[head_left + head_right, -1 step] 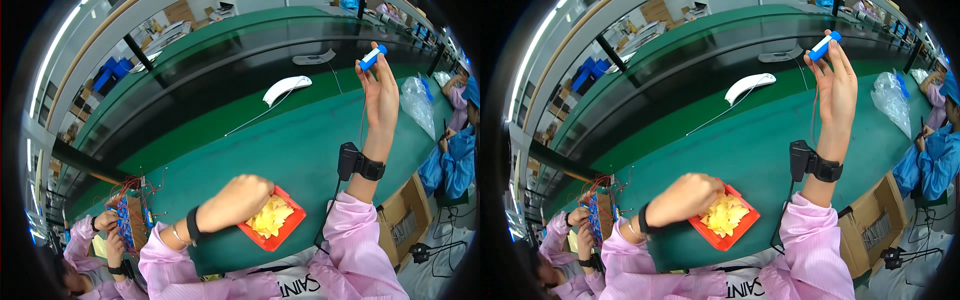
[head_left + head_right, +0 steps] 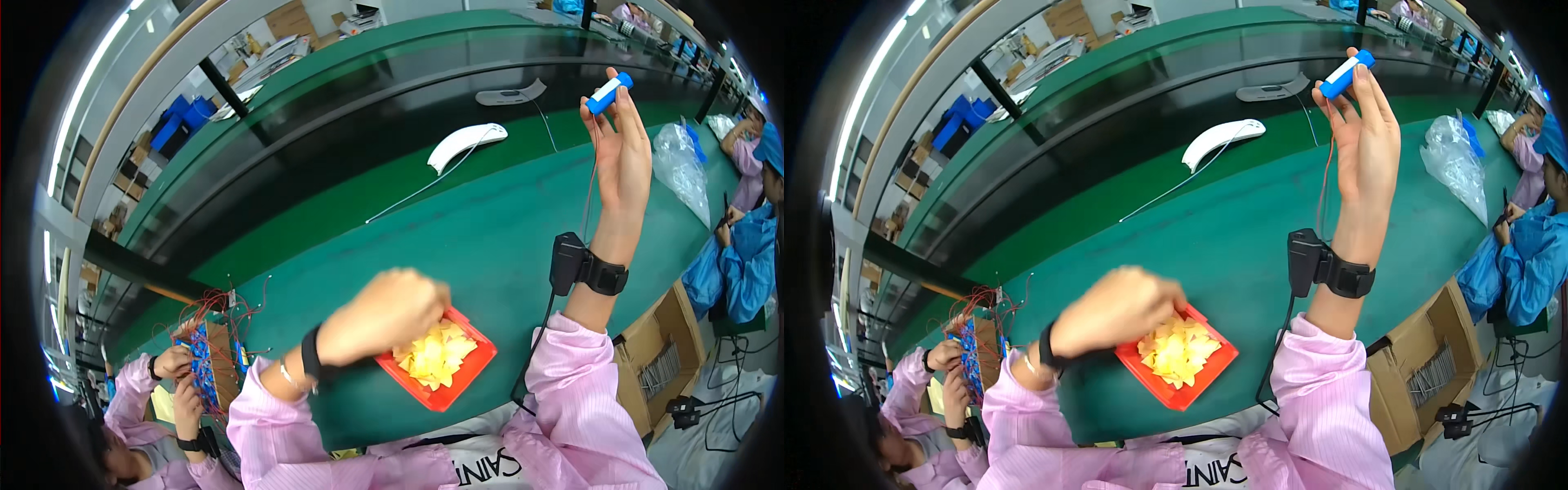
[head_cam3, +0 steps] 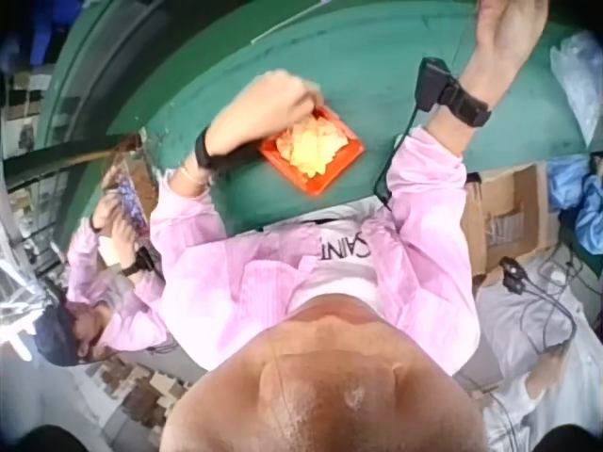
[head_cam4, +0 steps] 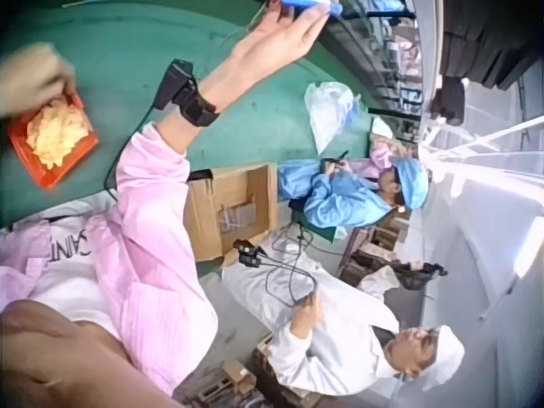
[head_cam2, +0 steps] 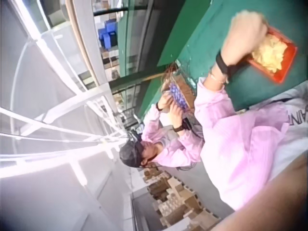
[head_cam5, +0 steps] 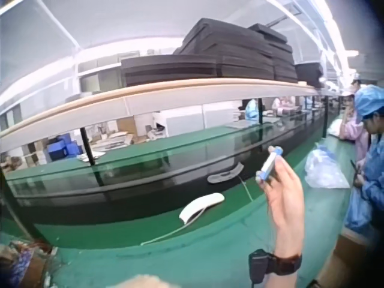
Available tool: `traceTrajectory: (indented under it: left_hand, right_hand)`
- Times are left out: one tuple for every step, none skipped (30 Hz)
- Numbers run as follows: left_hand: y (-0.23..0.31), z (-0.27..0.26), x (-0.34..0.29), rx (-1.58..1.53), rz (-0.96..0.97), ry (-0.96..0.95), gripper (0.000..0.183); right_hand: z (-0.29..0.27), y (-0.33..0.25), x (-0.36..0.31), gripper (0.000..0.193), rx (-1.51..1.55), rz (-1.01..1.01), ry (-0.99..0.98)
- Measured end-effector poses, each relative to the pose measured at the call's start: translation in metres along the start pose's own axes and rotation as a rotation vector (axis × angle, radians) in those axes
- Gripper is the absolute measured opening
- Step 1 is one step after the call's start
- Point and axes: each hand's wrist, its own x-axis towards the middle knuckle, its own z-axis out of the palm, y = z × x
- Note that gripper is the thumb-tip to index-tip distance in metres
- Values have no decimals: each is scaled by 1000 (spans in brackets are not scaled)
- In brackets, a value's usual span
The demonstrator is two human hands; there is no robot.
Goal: Assembling electronic components by inserting blue batteries and wiring into white plastic housings.
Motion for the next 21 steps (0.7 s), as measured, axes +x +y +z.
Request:
traceTrajectory:
  left_hand:
    - [-7, -16, 24, -69, 40, 51, 22]
    - [-18, -29, 53, -283, -119, 84, 25]
    - [-49, -31, 83, -206, -116, 290, 28]
    - [-75, -38, 107, -77, -183, 525, 33]
    - [-106, -34, 136, -13, -237, 681, 41]
    - [-143, -25, 175, 21, -336, 660, 53]
    - [-170, -13, 210, -3, -389, 606, 64]
    - [-163, 0, 238, -86, -400, 600, 64]
    - [-161, 18, 260, -4, -296, 613, 64]
    - [-155, 29, 271, 1, -187, 693, 63]
    - [-156, 30, 279, -26, -240, 549, 61]
    - [-153, 27, 277, -51, -304, 402, 60]
    - [-152, 25, 279, -102, -274, 378, 57]
    - [-150, 22, 282, -152, -245, 354, 54]
    - [-156, 16, 267, -192, -249, 340, 51]
    - [-142, 12, 257, -279, -253, 408, 41]
    - [-129, 6, 244, -509, -214, 449, 36]
    - [-106, -6, 222, -738, -178, 485, 31]
    - [-101, -12, 206, -654, -95, 547, 29]
    - [-97, -17, 193, -570, -7, 604, 27]
    - [-88, -22, 176, -433, 10, 698, 26]
  right_hand:
    - [-3, -3, 1, 37, 7, -4, 12]
    - [-6, -5, 0, 35, -7, 17, 10]
    - [-4, -5, -2, 34, -15, 42, -5]
    - [3, -6, -3, 33, -9, 71, -31]
    - [6, -5, -4, 29, 7, 115, -75]
    - [4, -6, -3, 26, 12, 146, -116]
    - [5, -8, -5, 22, 5, 160, -118]
    - [-2, -6, -2, 21, -27, 156, -109]
    - [-10, -5, 2, 22, -32, 162, -134]
    - [-15, -5, 2, 22, -37, 177, -157]
    - [-16, -3, 2, 23, -23, 198, -147]
    - [-11, 0, -1, 24, -5, 232, -138]
    - [-8, 2, -2, 26, 8, 245, -127]
    - [-7, 4, 1, 26, 27, 246, -144]
    - [4, 10, -2, 26, 60, 260, -168]
    - [7, 13, -5, 26, 71, 264, -172]
    - [13, 16, -6, 26, 49, 286, -180]
    - [20, 21, -10, 26, 29, 312, -188]
    - [31, 27, -16, 29, 15, 301, -183]
    - [36, 38, -18, 34, -61, 308, -196]
    - [48, 43, -24, 36, -75, 305, -205]
